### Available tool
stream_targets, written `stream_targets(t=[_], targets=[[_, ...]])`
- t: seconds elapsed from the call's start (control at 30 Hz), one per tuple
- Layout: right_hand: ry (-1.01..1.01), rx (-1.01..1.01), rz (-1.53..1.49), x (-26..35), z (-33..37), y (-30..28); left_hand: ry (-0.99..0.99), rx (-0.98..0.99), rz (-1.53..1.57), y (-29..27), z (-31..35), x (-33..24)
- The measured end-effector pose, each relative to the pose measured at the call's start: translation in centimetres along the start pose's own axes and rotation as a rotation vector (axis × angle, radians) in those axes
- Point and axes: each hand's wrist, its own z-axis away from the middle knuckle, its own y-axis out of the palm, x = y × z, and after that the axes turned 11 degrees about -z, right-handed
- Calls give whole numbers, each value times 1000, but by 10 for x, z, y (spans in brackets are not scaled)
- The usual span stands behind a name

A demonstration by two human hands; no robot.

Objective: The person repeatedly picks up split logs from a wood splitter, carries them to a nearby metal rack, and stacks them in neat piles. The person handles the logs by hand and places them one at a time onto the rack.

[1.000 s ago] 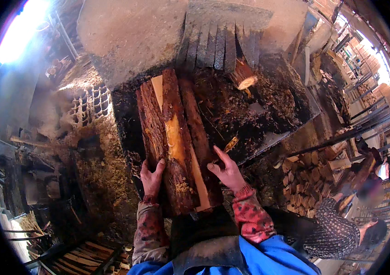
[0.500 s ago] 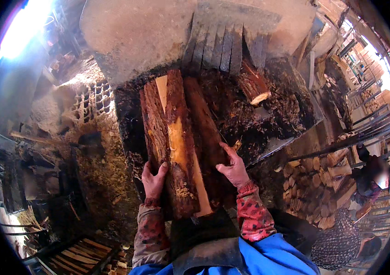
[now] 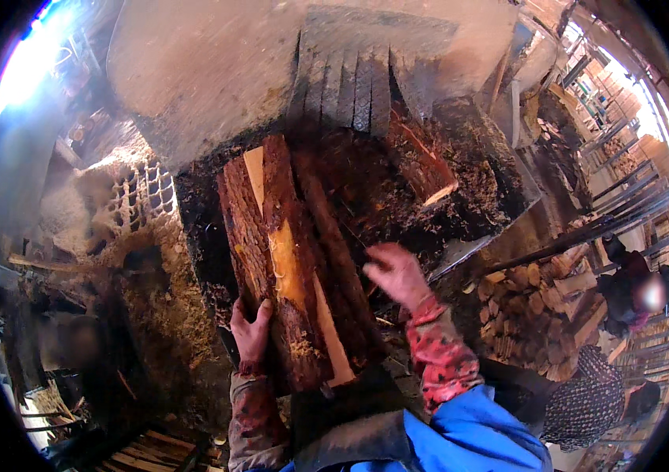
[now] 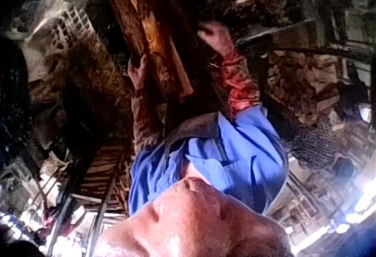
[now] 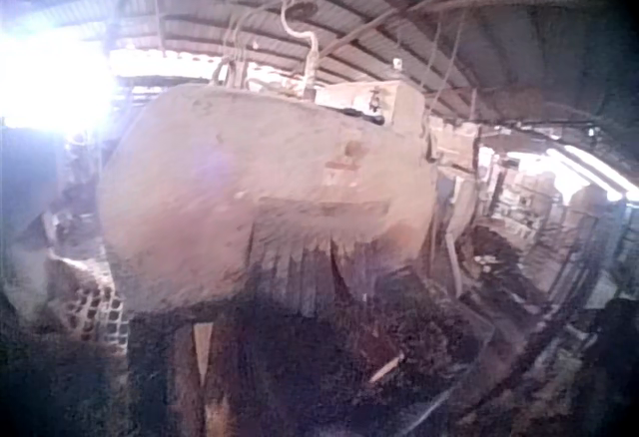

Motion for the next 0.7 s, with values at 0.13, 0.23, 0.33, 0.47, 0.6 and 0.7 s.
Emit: stream_targets(t=[0.13,0.23,0.33,0.47,0.6,0.7], targets=[[-47,-392,385,-33,-74,-75,1,-50,-82,3,3,-15],[163,-299,550,-58,-124,-128,-7,-38,-93,0,3,-10],[79,-395,781,-98,-152,-153,-5,0,-56,9,-1,-7],[292,-214,791,-91,-185,-129,-36,-62,-26,2,9,-30],[340,-90,953,-70,-181,-101,-83,-52,-26,3,16,-45],[181,-116,988,-84,-170,-97,-90,-21,61,1,15,-45]])
